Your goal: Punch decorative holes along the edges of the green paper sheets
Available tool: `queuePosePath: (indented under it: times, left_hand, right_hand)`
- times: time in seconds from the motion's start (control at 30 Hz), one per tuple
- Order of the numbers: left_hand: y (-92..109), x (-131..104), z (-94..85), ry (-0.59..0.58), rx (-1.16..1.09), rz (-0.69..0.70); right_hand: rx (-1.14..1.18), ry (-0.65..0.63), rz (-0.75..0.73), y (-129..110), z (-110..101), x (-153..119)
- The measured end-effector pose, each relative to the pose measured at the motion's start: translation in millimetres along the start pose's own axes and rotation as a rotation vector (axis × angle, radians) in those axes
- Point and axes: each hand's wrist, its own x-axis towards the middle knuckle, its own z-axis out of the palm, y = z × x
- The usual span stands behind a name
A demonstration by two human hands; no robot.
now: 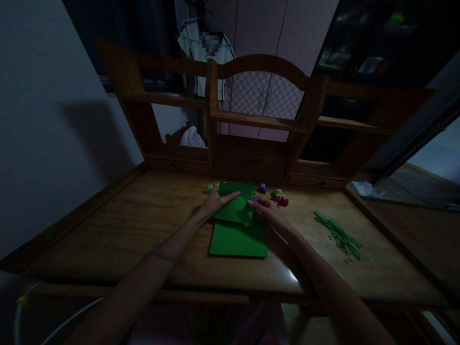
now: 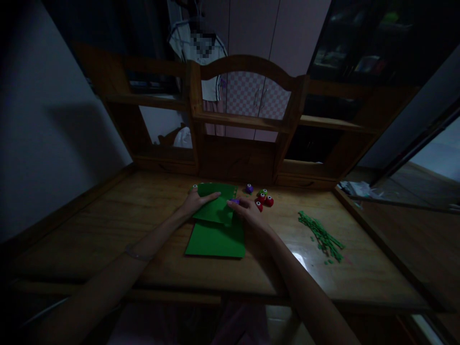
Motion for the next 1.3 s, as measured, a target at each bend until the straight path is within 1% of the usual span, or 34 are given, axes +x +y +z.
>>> queuePosePath:
  times: [0.1,0.27,0.37,0.53,0.67,0.73,0.97,1.07,1.17,1.3]
  left_hand:
    - [2.3,-1.2,0.5,0.005,-0.011,-0.012]
    - [2.2,-2.2,1.6,-0.028,-0.005,0.015]
    - [0.0,-1.8,2.4,-0.027,-0.015,0.012]
    - [0.8,-2.5,3.3,-0.029,-0.034,0.014]
    - [5.6,-4.6,3.7,-0.032,-0.046,-0.030]
    - [7.1,-5.3,4.0,-0.022,-0.042,-0.048]
    - [6.5,-5.0,3.7,-0.021,-0.031,-0.027]
    - [6.8,-5.3,3.1,-0.015,-0.012,-0.016]
    - [7.2,-6.0,3.1,-0.030,-0.025,-0.035]
    - [5.4,-5.6,3.9,-0.037,-0.039,-0.024]
  right_hand:
    - [-0.065,0.027,-0.032,-2.0,0.5,-0.7]
    - [-0.107,0.062,-0.077,-3.5,2.4,0.1]
    - [-0.114,0.058,-0.072,-5.8,1.8,-1.0]
    - [-0.133,0.052,-0.120,-7.1,-0.2,-2.7]
    - [-0.141,0.076,-0.113,-4.7,-1.1,-1.7]
    - [-0.150,0.068,-0.113,-4.0,-1.6,-1.6]
    - [-0.152,0.057,-0.137,-1.0,-3.3,-0.2]
    - [-0.154,0.063,-0.131,-0.7,-4.5,0.9]
    - [-0.155,0.068,-0.119,-1.4,-5.4,0.9]
    - [-0.139,0.054,-0.120,-3.4,-4.0,-1.1]
